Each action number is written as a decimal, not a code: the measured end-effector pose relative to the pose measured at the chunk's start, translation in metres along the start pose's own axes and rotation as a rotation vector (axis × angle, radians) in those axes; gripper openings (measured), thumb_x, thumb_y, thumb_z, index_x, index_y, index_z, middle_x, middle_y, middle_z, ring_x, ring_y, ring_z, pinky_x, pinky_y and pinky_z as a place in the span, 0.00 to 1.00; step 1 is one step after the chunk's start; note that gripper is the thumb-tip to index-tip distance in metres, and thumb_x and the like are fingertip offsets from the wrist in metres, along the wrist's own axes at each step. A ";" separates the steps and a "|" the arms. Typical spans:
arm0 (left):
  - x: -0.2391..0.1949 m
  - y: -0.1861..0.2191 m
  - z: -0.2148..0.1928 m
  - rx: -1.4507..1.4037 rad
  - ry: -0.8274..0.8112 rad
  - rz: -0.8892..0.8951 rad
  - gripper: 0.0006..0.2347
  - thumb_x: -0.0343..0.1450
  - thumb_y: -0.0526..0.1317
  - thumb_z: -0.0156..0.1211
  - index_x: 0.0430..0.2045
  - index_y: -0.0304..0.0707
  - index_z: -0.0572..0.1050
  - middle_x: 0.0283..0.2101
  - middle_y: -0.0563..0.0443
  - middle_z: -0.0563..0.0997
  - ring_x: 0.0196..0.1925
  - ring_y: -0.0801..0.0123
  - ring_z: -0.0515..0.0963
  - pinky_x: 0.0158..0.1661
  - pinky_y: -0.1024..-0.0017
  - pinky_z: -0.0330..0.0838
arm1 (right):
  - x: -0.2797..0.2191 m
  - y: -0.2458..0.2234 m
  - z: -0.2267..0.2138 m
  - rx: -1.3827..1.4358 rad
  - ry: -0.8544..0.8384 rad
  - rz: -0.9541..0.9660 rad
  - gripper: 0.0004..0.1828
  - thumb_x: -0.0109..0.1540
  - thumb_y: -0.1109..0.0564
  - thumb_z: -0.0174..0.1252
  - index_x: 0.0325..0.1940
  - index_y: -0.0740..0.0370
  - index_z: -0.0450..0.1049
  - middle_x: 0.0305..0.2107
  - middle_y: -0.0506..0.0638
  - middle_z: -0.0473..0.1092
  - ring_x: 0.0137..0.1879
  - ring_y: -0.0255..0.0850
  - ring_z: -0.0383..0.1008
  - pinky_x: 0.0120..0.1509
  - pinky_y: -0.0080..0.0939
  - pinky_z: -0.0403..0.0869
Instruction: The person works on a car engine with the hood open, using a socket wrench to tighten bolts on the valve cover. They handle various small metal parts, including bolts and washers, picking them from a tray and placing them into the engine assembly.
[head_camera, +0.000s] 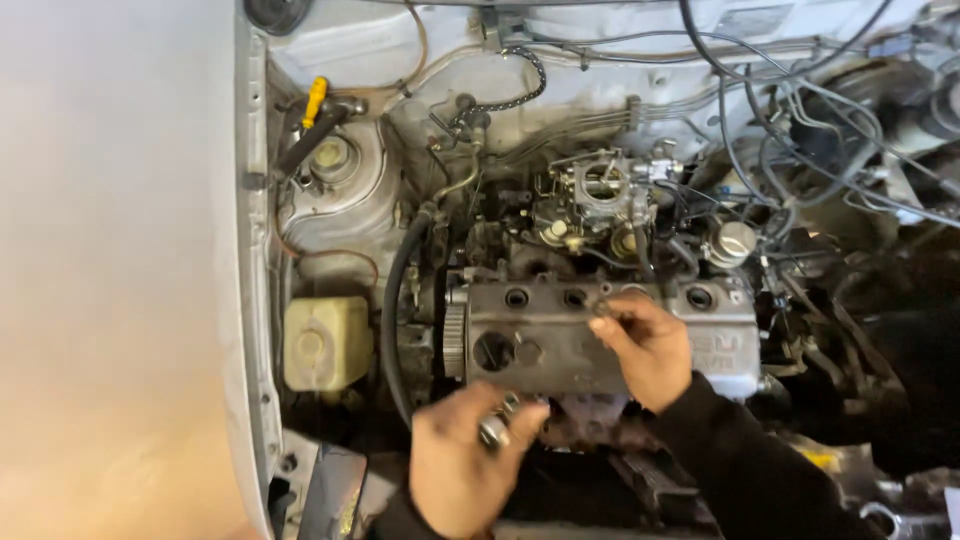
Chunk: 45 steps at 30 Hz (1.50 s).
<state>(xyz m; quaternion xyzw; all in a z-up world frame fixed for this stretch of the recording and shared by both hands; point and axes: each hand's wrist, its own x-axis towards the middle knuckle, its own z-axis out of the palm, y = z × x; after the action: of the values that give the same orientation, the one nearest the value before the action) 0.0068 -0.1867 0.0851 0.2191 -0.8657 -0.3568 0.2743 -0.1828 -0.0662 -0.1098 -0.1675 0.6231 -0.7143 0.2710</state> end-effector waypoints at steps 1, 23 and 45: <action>0.019 -0.012 0.001 -0.004 -0.002 -0.007 0.11 0.66 0.41 0.75 0.30 0.36 0.78 0.31 0.46 0.84 0.31 0.54 0.86 0.32 0.66 0.79 | 0.017 -0.003 0.007 -0.005 0.000 0.007 0.08 0.63 0.63 0.64 0.46 0.66 0.77 0.31 0.49 0.74 0.35 0.33 0.71 0.41 0.32 0.71; 0.147 -0.241 0.139 0.172 -0.601 -0.102 0.12 0.62 0.49 0.72 0.31 0.43 0.84 0.33 0.43 0.84 0.40 0.46 0.82 0.41 0.53 0.76 | 0.122 0.035 0.050 -0.749 -0.271 -0.201 0.10 0.54 0.57 0.71 0.37 0.62 0.82 0.33 0.53 0.79 0.38 0.48 0.81 0.43 0.43 0.77; 0.153 -0.238 0.193 0.597 -0.854 0.085 0.02 0.63 0.36 0.69 0.23 0.40 0.83 0.33 0.40 0.84 0.38 0.47 0.84 0.38 0.53 0.79 | 0.138 0.061 0.017 -0.953 -0.502 0.082 0.14 0.62 0.57 0.53 0.51 0.60 0.76 0.40 0.61 0.77 0.50 0.59 0.76 0.52 0.57 0.73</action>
<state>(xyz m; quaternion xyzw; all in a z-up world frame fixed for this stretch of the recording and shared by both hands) -0.1869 -0.3330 -0.1566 0.0875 -0.9726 -0.1407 -0.1632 -0.2720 -0.1663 -0.1808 -0.4128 0.8003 -0.2793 0.3332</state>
